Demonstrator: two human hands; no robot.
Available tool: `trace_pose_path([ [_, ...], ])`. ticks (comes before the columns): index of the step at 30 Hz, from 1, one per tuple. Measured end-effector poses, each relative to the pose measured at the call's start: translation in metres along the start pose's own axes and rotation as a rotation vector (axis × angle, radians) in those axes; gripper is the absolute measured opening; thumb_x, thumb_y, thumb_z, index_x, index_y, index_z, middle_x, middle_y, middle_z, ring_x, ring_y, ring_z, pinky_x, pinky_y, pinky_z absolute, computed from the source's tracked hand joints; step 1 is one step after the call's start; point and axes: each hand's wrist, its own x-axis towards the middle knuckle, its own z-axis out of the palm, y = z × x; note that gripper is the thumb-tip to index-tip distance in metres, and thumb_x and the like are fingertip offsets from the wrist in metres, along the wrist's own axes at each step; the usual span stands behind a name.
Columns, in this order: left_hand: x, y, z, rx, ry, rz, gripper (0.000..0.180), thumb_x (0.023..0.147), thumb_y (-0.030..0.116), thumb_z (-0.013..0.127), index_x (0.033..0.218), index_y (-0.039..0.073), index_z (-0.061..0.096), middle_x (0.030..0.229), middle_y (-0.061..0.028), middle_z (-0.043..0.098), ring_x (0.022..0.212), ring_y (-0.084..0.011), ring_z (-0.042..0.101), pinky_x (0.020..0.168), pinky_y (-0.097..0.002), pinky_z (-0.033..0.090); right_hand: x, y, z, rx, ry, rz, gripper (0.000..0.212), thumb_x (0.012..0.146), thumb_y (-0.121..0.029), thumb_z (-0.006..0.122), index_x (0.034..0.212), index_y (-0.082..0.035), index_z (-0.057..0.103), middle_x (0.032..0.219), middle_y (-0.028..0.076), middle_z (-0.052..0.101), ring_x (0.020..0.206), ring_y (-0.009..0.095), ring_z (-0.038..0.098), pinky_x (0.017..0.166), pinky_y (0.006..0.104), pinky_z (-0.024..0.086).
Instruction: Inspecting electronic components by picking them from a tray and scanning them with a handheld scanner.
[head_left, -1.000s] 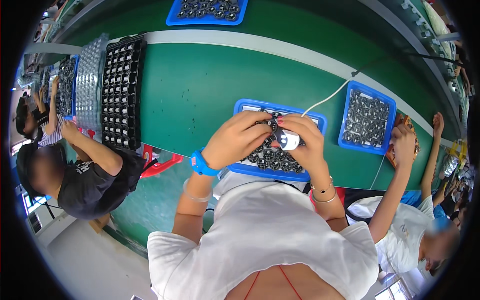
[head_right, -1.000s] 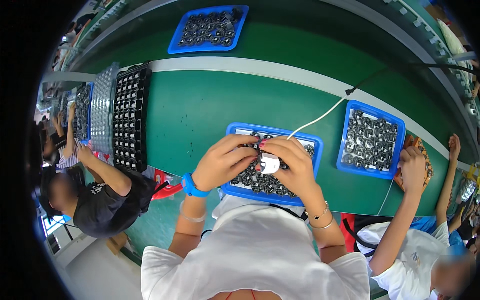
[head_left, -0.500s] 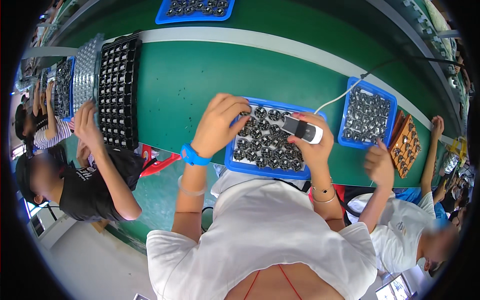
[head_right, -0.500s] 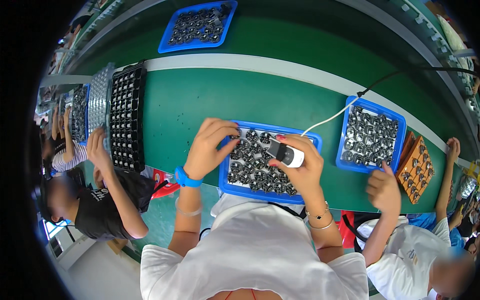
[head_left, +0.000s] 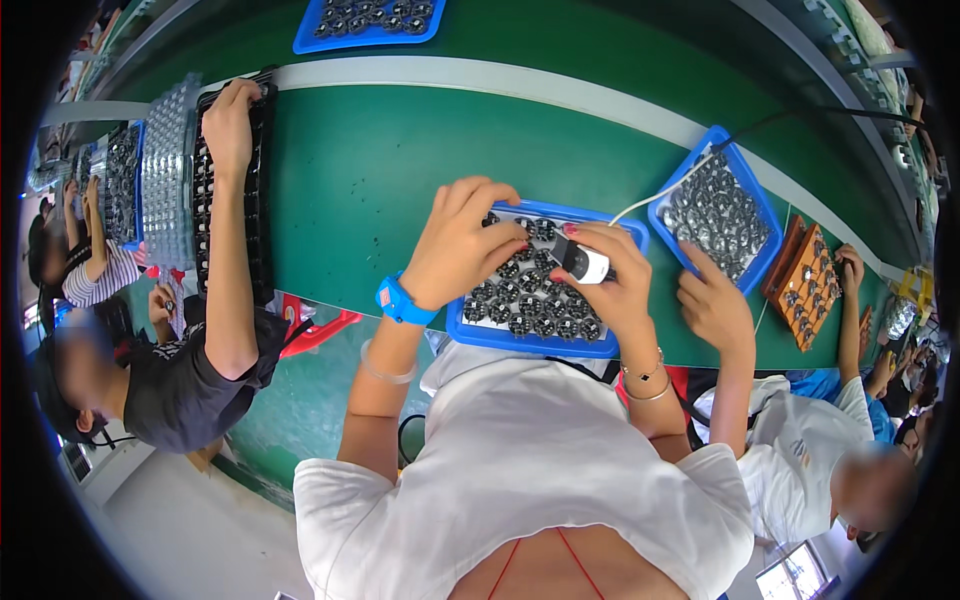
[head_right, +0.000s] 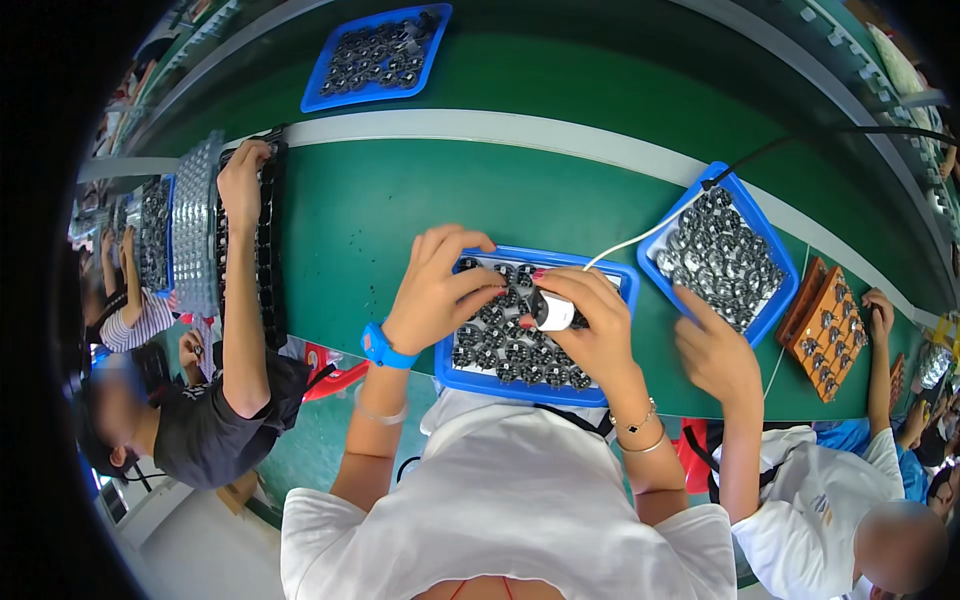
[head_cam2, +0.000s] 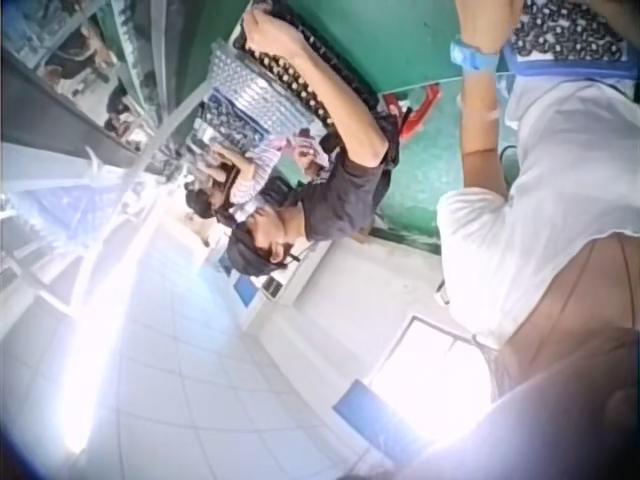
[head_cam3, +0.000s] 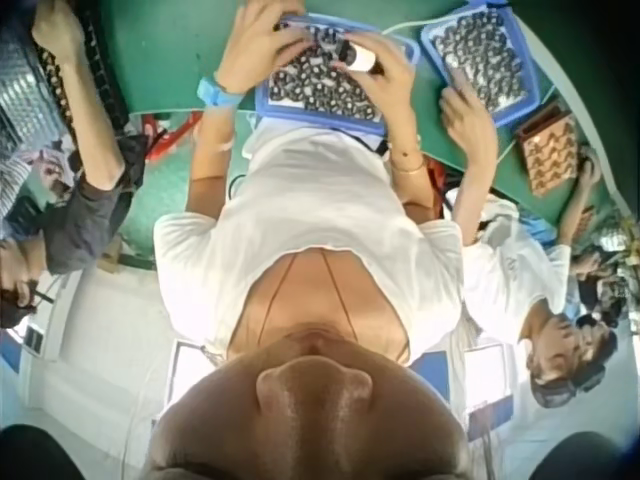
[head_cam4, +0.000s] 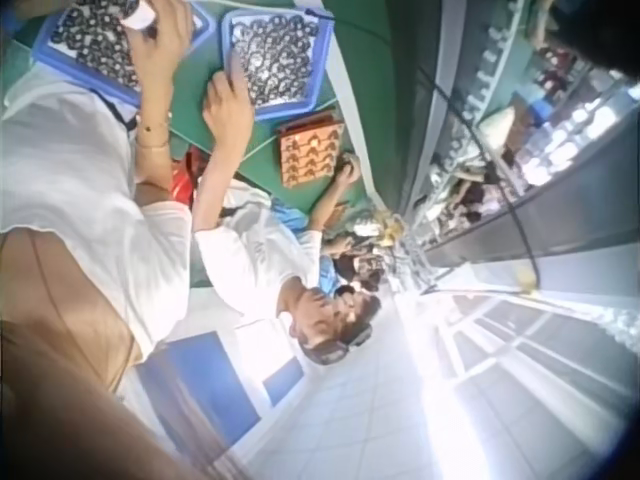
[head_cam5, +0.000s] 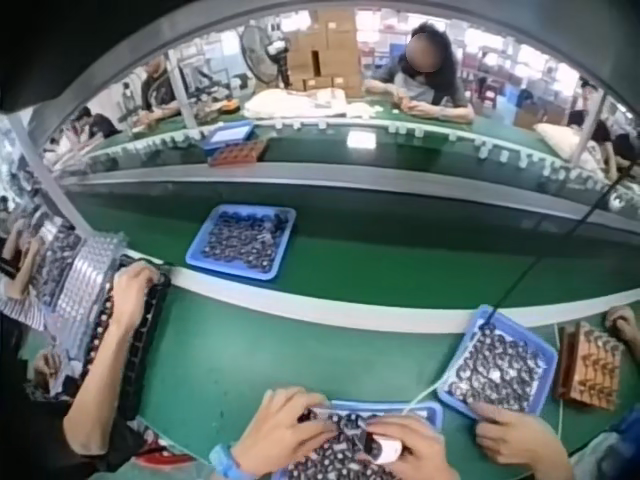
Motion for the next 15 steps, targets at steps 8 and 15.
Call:
trace_pose_path([
  [8,0.005,0.020,0.000,-0.132,0.042,0.024,0.030,0.069,0.016,0.076,0.097,0.013,0.064,0.108,-0.0030,0.060,0.107,-0.0241,0.054,0.089,-0.0387,0.038,0.000,0.003,0.006,0.023,0.007,-0.026,0.047,0.059,-0.013,0.085,0.100,-0.003,0.066,0.101,0.011,0.067,0.093,0.026,0.064,0.081,0.0339,0.051],
  [15,0.002,0.018,0.002,-0.094,0.010,-0.050,0.036,0.067,0.017,0.079,0.099,0.013,0.064,0.102,-0.0028,0.063,0.101,-0.0232,0.054,0.088,-0.0385,0.037,-0.005,0.003,0.006,0.087,0.014,0.032,0.047,0.059,-0.011,0.085,0.101,-0.002,0.065,0.101,0.012,0.067,0.093,0.026,0.064,0.082,0.0335,0.051],
])
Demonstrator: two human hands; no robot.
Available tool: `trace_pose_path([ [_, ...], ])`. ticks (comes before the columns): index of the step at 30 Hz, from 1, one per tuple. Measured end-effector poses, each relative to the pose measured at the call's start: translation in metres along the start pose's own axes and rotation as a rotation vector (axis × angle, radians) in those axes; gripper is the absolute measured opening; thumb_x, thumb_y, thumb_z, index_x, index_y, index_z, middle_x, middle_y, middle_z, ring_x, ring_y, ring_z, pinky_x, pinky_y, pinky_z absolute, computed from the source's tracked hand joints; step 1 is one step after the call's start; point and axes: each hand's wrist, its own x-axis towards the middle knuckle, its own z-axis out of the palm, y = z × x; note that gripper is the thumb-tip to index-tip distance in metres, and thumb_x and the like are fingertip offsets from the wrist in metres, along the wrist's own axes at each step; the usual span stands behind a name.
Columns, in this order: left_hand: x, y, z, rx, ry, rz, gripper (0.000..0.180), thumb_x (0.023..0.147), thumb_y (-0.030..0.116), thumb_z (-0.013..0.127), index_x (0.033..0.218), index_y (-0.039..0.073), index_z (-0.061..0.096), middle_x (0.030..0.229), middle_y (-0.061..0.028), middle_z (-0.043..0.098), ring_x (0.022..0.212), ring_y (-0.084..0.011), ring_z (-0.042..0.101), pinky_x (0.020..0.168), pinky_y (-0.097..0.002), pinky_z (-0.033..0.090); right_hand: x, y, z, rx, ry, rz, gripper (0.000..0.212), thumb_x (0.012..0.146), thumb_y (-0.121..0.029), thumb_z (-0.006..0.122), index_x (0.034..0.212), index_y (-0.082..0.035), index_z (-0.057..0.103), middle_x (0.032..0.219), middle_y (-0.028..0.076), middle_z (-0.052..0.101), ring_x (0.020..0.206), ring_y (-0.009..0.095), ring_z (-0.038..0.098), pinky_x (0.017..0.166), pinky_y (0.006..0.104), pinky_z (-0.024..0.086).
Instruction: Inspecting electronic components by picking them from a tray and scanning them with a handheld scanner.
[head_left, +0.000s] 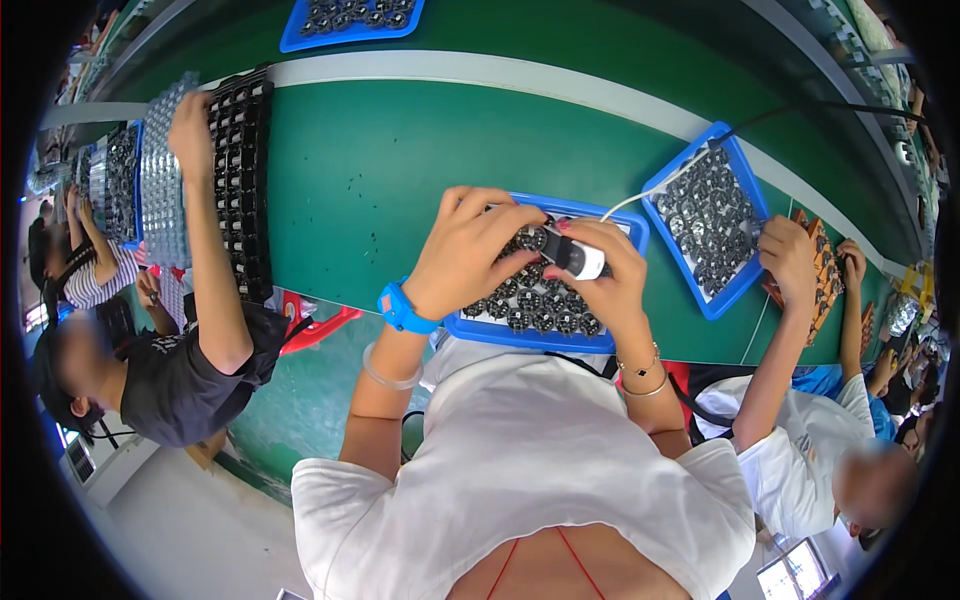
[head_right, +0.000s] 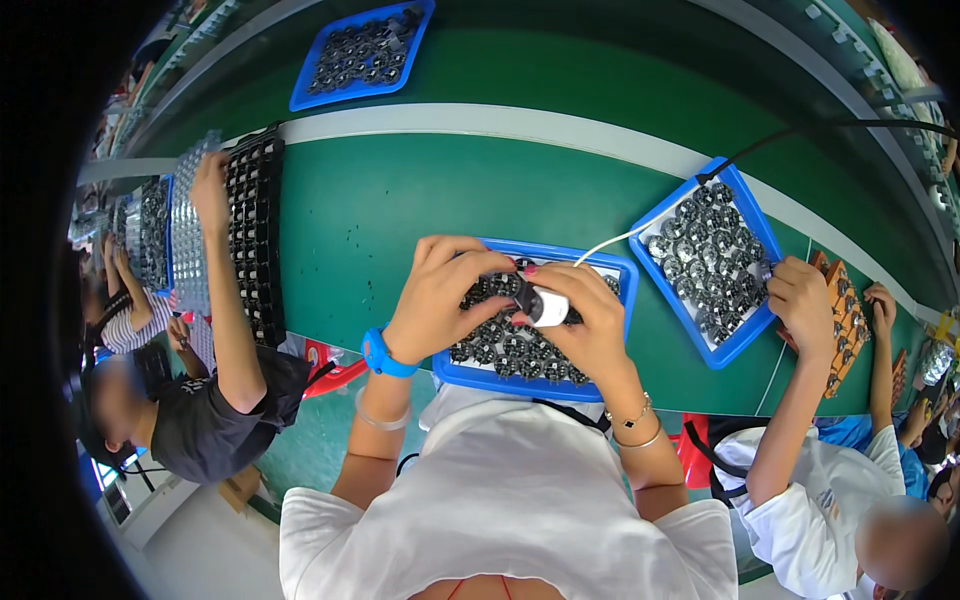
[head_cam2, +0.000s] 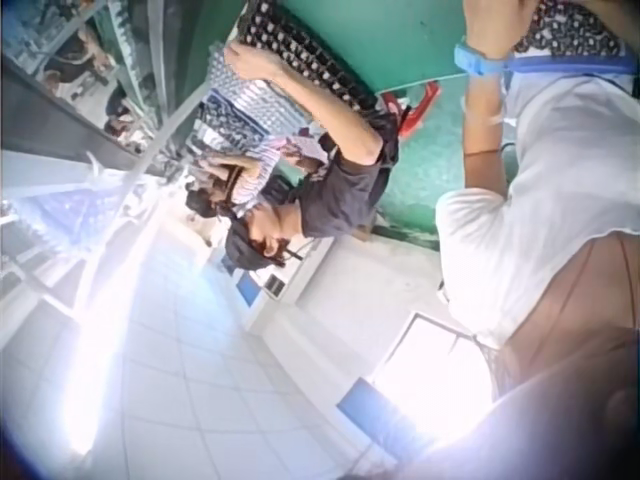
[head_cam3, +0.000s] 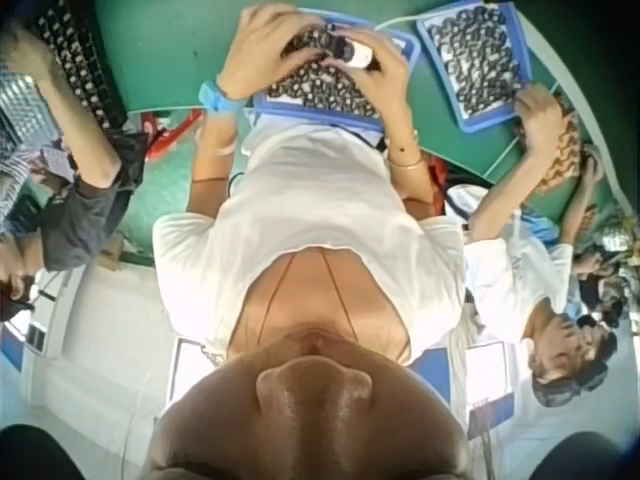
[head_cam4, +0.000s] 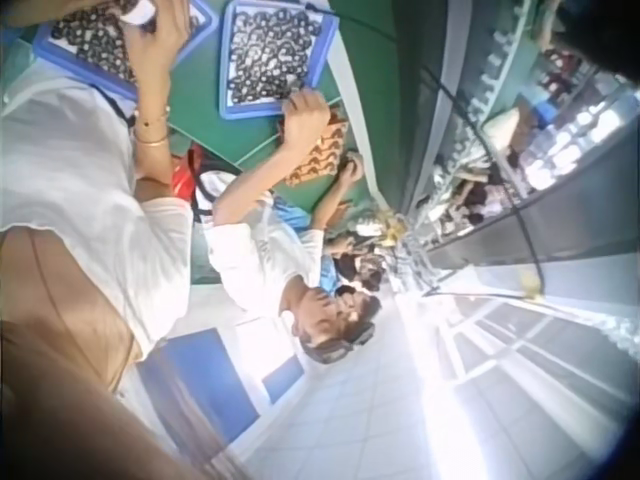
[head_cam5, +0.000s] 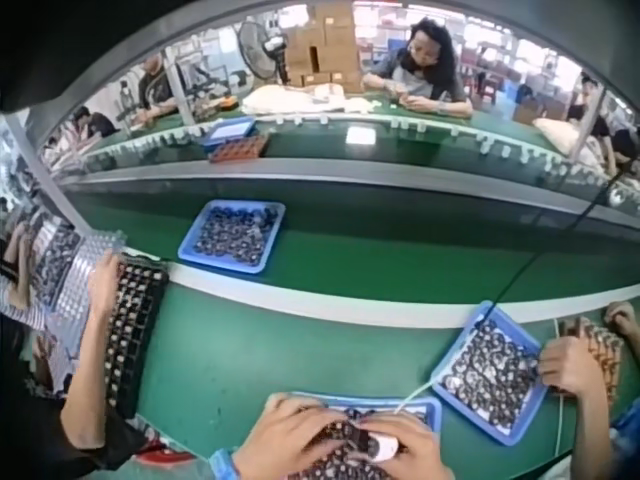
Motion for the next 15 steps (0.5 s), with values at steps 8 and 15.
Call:
trace_pose_path([
  [8,-0.004,-0.020,0.007,0.146,0.001,-0.010,0.021,0.069,0.017,0.076,0.088,0.016,0.067,0.103,-0.0035,0.056,0.103,-0.0261,0.049,0.087,-0.0398,0.035,-0.005,0.006,-0.022,0.032,0.144,0.118,0.045,0.060,-0.006,0.084,0.101,-0.003,0.066,0.099,0.012,0.067,0.088,0.024,0.063,0.079,0.0320,0.050],
  [15,0.007,-0.014,0.023,0.106,-0.006,0.057,0.016,0.068,0.018,0.076,0.082,0.016,0.068,0.102,-0.0021,0.053,0.100,-0.0261,0.048,0.085,-0.0402,0.035,-0.004,0.006,-0.022,-0.098,0.046,0.040,0.044,0.060,-0.007,0.084,0.100,-0.003,0.065,0.101,0.012,0.067,0.093,0.026,0.063,0.080,0.0336,0.049],
])
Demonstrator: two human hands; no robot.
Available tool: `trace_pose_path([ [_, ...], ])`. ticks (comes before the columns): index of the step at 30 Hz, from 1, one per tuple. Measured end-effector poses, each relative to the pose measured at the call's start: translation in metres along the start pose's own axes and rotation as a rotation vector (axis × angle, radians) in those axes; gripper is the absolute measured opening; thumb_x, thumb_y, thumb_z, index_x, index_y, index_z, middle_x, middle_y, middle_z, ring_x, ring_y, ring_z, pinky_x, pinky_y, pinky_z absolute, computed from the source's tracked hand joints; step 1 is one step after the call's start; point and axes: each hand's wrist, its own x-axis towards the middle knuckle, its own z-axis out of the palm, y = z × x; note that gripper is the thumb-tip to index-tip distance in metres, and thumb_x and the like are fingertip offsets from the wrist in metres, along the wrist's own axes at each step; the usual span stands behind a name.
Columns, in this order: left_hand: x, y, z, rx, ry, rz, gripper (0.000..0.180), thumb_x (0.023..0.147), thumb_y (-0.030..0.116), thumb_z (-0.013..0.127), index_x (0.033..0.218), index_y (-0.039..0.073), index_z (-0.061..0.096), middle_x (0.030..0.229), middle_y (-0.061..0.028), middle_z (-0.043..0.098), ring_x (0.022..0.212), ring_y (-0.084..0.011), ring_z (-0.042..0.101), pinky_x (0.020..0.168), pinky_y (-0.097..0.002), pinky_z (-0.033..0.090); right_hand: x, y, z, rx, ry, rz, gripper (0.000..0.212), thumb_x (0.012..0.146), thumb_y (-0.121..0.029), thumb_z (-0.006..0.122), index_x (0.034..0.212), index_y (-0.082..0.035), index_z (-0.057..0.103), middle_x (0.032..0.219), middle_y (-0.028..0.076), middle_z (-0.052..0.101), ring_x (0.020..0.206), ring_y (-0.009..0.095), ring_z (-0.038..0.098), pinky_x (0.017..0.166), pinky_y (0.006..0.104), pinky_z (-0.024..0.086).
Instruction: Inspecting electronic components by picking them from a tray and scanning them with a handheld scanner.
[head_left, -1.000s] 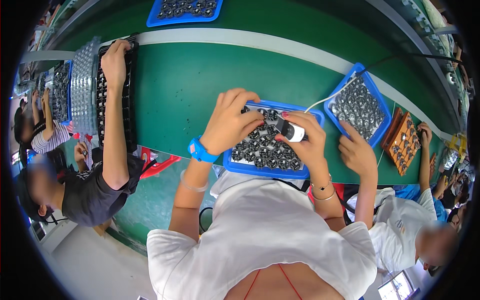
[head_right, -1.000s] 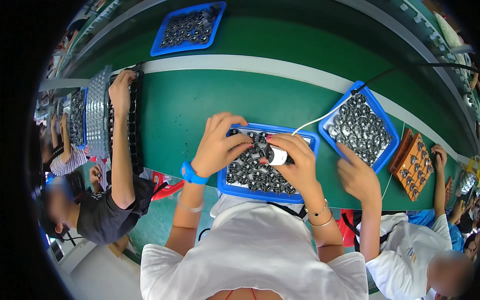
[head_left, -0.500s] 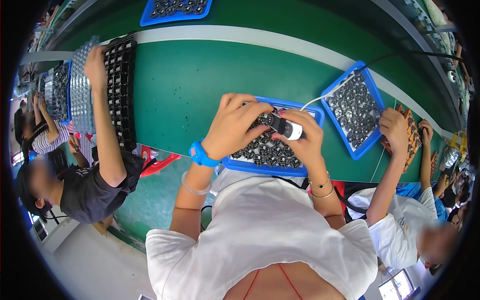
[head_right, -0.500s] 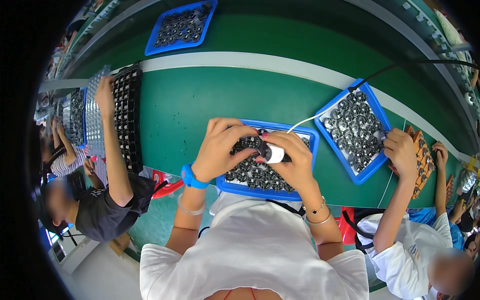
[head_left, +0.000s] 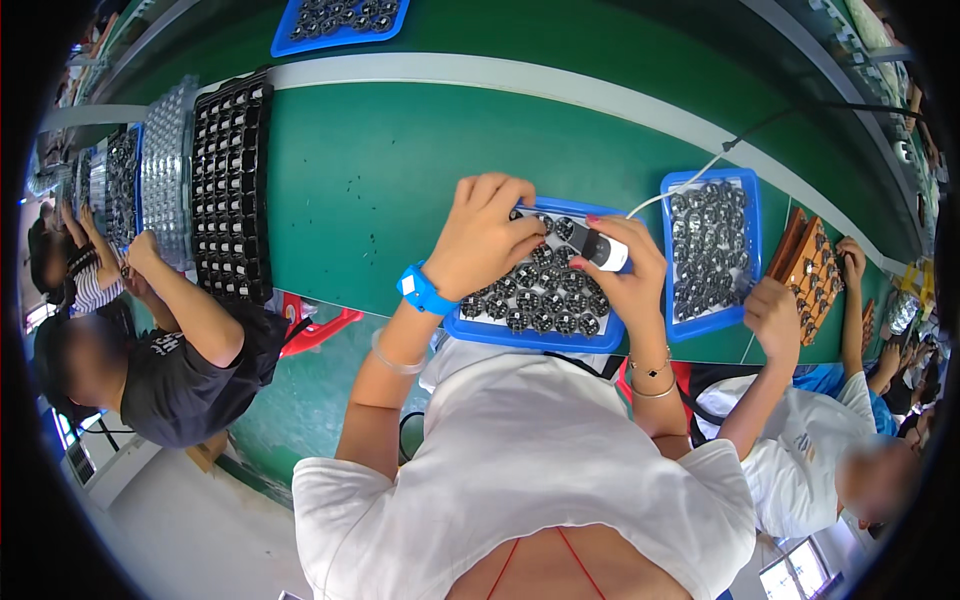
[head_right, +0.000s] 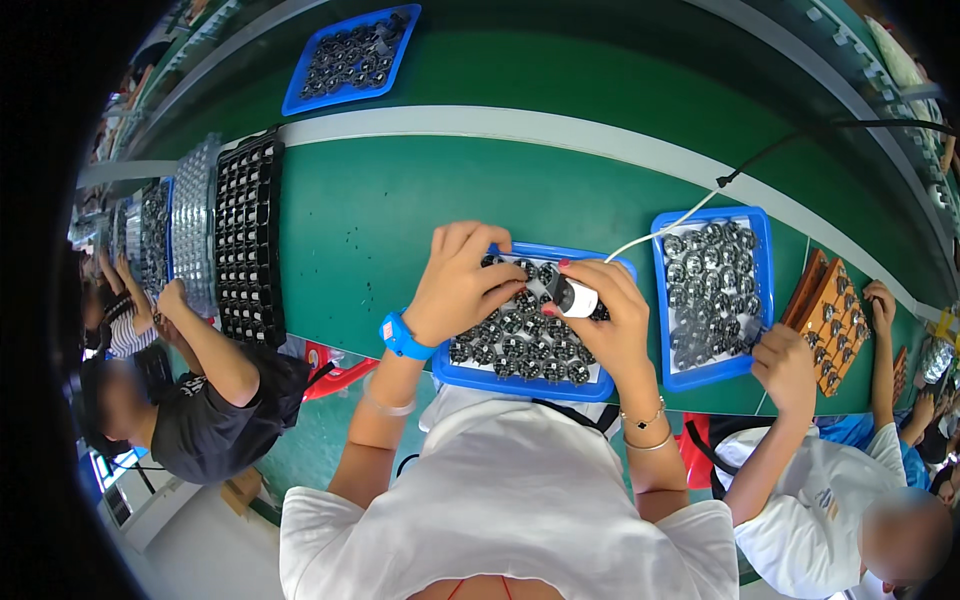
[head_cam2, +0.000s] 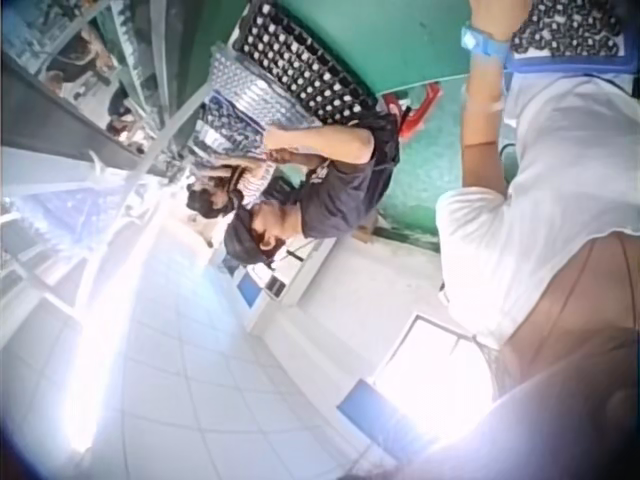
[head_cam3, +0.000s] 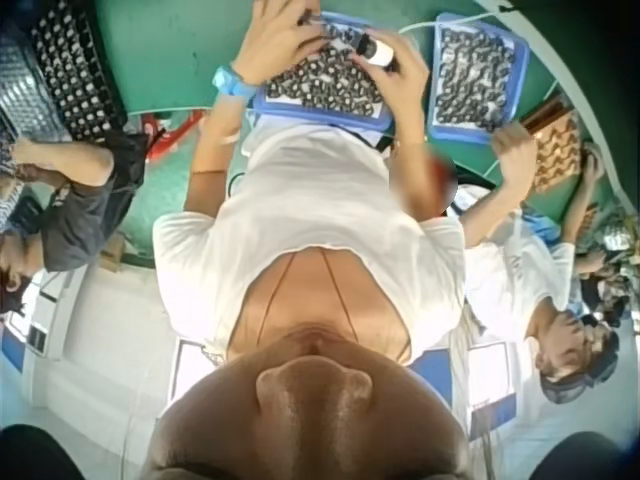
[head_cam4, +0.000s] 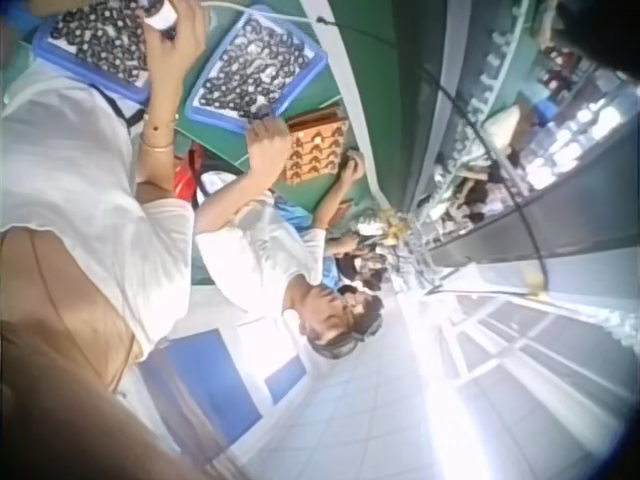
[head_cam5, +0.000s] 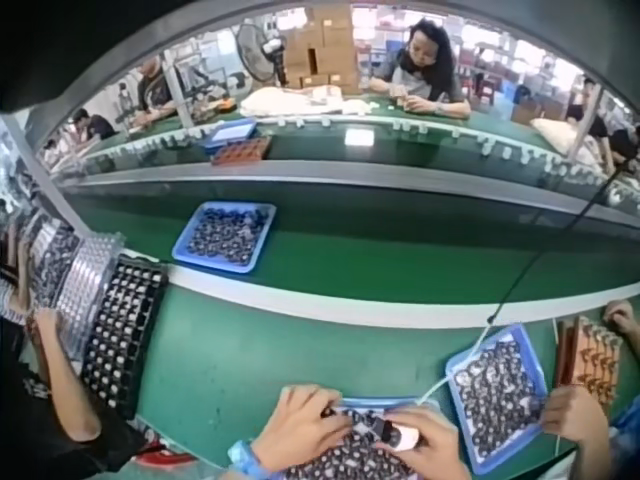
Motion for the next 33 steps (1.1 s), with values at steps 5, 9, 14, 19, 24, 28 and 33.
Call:
trace_pose_path([
  [5,0.000,0.010,-0.005,-0.025,0.048,0.056,0.016,0.068,0.018,0.076,0.082,0.018,0.069,0.101,-0.0001,0.053,0.099,-0.0247,0.048,0.083,-0.0398,0.035,0.002,-0.002,0.004,-0.024,-0.032,-0.038,0.046,0.059,-0.008,0.085,0.101,-0.003,0.065,0.099,0.011,0.067,0.092,0.027,0.063,0.080,0.0342,0.049],
  [9,0.002,0.018,-0.009,-0.053,0.079,0.054,0.021,0.066,0.018,0.078,0.085,0.019,0.069,0.101,0.0004,0.053,0.099,-0.0244,0.048,0.083,-0.0397,0.035,0.001,-0.003,0.006,-0.004,-0.031,-0.058,0.047,0.058,-0.007,0.085,0.101,-0.003,0.066,0.099,0.011,0.066,0.092,0.027,0.063,0.079,0.0341,0.050],
  [14,0.002,0.016,-0.007,-0.062,0.049,0.034,0.025,0.065,0.019,0.079,0.087,0.019,0.068,0.103,-0.0002,0.054,0.099,-0.0247,0.048,0.083,-0.0394,0.035,-0.001,-0.002,0.005,-0.004,-0.051,-0.055,0.047,0.058,-0.007,0.085,0.101,-0.003,0.066,0.099,0.012,0.066,0.092,0.027,0.063,0.079,0.0342,0.050],
  [19,0.000,0.013,-0.004,-0.044,0.032,0.037,0.026,0.064,0.019,0.079,0.086,0.017,0.066,0.106,-0.0005,0.054,0.102,-0.0257,0.049,0.087,-0.0396,0.036,-0.001,-0.003,0.004,0.009,-0.037,-0.035,0.047,0.058,-0.008,0.085,0.101,-0.003,0.066,0.099,0.012,0.066,0.093,0.027,0.063,0.080,0.0344,0.050],
  [24,0.003,0.017,-0.006,-0.063,0.023,0.007,0.029,0.065,0.018,0.079,0.089,0.017,0.064,0.107,-0.0003,0.054,0.103,-0.0258,0.049,0.088,-0.0398,0.036,-0.002,0.000,0.003,0.002,-0.023,-0.033,0.047,0.058,-0.009,0.085,0.101,-0.003,0.066,0.099,0.012,0.066,0.093,0.027,0.063,0.080,0.0345,0.050],
  [28,0.005,0.017,-0.005,-0.073,0.022,0.018,0.025,0.065,0.018,0.079,0.085,0.016,0.064,0.105,-0.0002,0.055,0.103,-0.0256,0.049,0.087,-0.0395,0.036,-0.001,-0.001,0.002,-0.001,-0.030,-0.037,0.048,0.058,-0.009,0.085,0.101,-0.003,0.066,0.099,0.012,0.066,0.093,0.027,0.063,0.081,0.0346,0.050],
  [33,0.001,0.009,0.000,-0.007,0.037,0.017,0.020,0.066,0.018,0.078,0.080,0.014,0.064,0.102,-0.0011,0.054,0.103,-0.0258,0.048,0.086,-0.0400,0.035,-0.005,0.000,-0.007,-0.014,-0.004,0.019,0.046,0.059,-0.008,0.084,0.101,-0.002,0.066,0.099,0.012,0.067,0.093,0.026,0.063,0.082,0.0341,0.049],
])
